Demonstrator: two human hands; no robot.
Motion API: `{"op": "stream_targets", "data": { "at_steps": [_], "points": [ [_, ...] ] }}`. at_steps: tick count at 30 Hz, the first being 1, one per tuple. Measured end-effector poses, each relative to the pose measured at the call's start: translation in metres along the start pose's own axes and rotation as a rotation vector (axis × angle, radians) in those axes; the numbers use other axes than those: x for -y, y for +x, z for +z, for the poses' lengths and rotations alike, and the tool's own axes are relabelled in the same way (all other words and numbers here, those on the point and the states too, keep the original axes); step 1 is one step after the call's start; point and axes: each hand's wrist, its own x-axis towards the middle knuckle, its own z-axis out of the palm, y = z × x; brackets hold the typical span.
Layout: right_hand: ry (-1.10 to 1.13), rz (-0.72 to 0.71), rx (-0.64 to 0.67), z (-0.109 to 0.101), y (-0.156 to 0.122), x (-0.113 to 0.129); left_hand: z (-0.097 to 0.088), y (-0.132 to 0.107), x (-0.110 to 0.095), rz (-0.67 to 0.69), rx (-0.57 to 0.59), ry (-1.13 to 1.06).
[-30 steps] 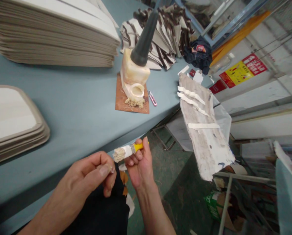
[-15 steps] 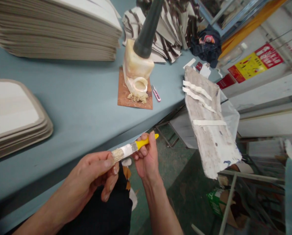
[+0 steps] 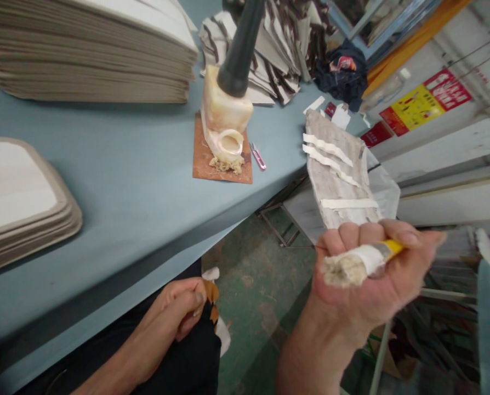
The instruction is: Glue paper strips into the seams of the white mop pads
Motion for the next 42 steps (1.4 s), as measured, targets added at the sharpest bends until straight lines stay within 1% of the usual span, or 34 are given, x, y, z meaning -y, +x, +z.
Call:
{"op": "stream_targets", "data": {
  "at_steps": [1,2,3,4,6,8,9,11,15,19,27,32,36,38,42],
  "points": [
    [0.007,0.025,-0.028,0.002,0.002,0.000,-0.001,0.000,-0.002,0.040,-0.008,0.005],
    [0.011,0.105,-0.062,0.002,0.003,-0.006,-0.003,-0.001,-0.006,0.092,-0.022,0.019],
    [0.001,0.196,-0.083,0.001,0.002,-0.017,-0.005,-0.001,-0.012,0.147,-0.041,0.038],
    [-0.014,0.297,-0.094,-0.002,0.000,-0.031,-0.006,-0.002,-0.018,0.200,-0.064,0.061],
    [0.012,0.565,-0.124,-0.011,-0.008,-0.062,-0.009,-0.005,-0.029,0.272,-0.094,0.107],
    [0.057,0.728,-0.173,-0.019,-0.019,-0.086,-0.010,-0.008,-0.038,0.284,-0.085,0.139],
    [0.078,0.776,-0.197,-0.022,-0.023,-0.093,-0.010,-0.009,-0.040,0.277,-0.073,0.152],
    [0.098,0.834,-0.232,-0.026,-0.029,-0.101,-0.008,-0.011,-0.043,0.267,-0.072,0.183],
    [0.078,0.878,-0.239,-0.028,-0.030,-0.103,-0.002,-0.010,-0.049,0.269,-0.113,0.213],
    [0.091,0.904,-0.203,-0.030,-0.030,-0.107,0.001,-0.008,-0.055,0.232,-0.120,0.163],
    [0.157,0.989,-0.275,-0.030,-0.034,-0.110,-0.006,-0.010,-0.053,0.212,-0.189,0.182],
    [0.114,0.984,-0.212,-0.033,-0.033,-0.108,-0.011,-0.010,-0.057,0.234,-0.223,0.241],
    [0.121,0.999,-0.241,-0.032,-0.033,-0.107,-0.013,-0.008,-0.061,0.260,-0.228,0.274],
    [0.106,0.981,-0.244,-0.033,-0.034,-0.107,-0.014,-0.007,-0.063,0.279,-0.231,0.306],
    [0.022,0.928,-0.202,-0.036,-0.033,-0.108,-0.016,-0.007,-0.065,0.285,-0.219,0.361]
  ]
}}
